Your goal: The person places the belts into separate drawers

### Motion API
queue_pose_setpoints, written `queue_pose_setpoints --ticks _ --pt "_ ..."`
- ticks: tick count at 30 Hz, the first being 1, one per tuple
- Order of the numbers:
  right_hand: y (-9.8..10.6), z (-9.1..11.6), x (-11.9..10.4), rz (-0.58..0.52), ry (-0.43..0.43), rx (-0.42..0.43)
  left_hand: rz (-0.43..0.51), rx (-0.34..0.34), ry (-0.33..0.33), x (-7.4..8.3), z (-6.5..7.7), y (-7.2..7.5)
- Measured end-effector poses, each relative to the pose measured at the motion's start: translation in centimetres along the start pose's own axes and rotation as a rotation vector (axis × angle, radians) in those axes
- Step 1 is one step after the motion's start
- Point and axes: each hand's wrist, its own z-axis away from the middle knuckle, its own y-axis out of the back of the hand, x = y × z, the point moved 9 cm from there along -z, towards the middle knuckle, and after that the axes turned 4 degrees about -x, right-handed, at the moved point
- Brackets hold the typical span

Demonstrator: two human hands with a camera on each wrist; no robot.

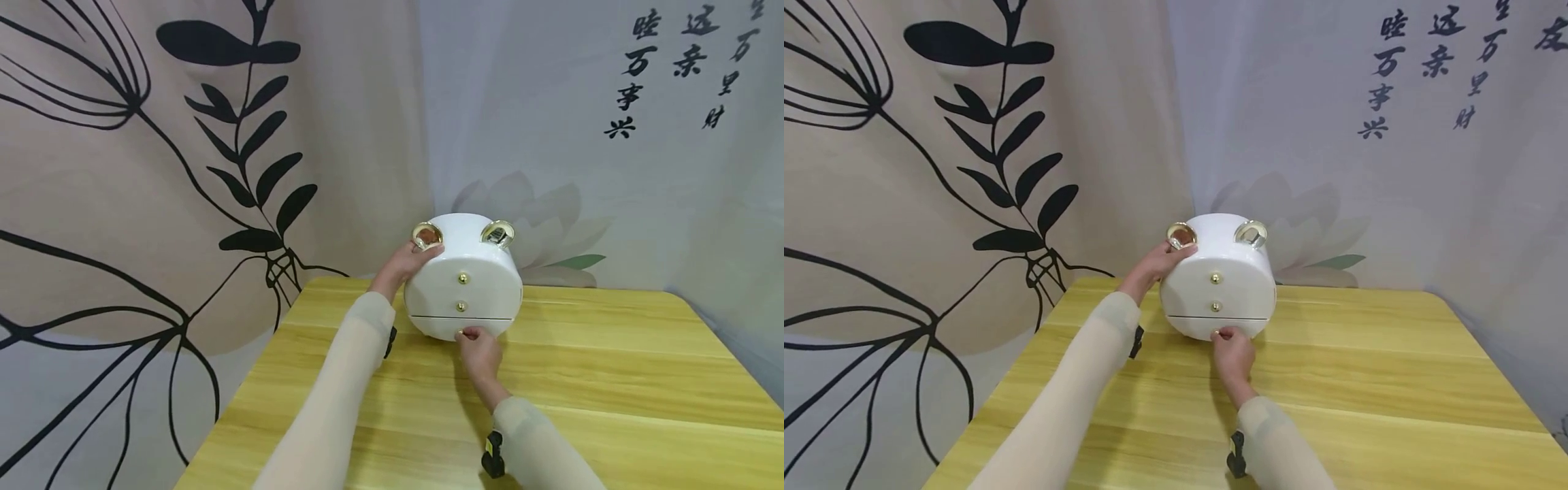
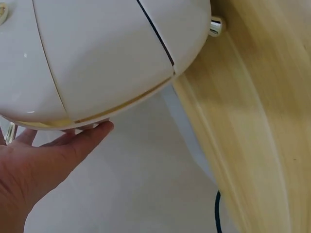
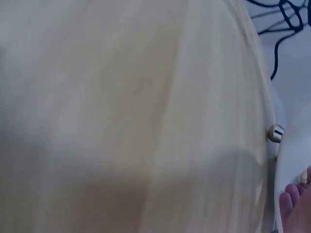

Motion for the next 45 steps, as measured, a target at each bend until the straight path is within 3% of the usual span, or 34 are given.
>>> queue_pose_setpoints --ticks 6,10,18,25,30,39,45 --pt "0.2 -1.1 -0.1 0.021 0.007 -0.019 -0.084 0.021 0.024 0.3 0.6 0.2" --pt "0.4 -1.9 -0.1 0.025 0.035 -0.028 -0.158 0.019 -0.011 0.9 0.9 0.2" --pt "0.5 -2.9 -0.3 0.056 0.058 -0.112 -0.173 0.025 -0.009 0.7 0.8 0.1" --pt "0.4 -3.4 0.2 0.053 0.031 -0.136 -0.166 0.019 -0.002 0.6 0.4 0.1" --pt "0.0 -3.5 0.2 0.057 0.045 -0.142 -0.215 0.023 0.031 0.3 0.4 0.8" --pt "0.3 -1.9 0.0 0.018 0.064 -0.125 -0.225 -0.042 0.104 0.1 1.4 1.3" --pt "0.6 -0.5 0.3 -0.005 0.065 -0.11 -0.208 -0.109 0.095 0.6 2.0 1.4"
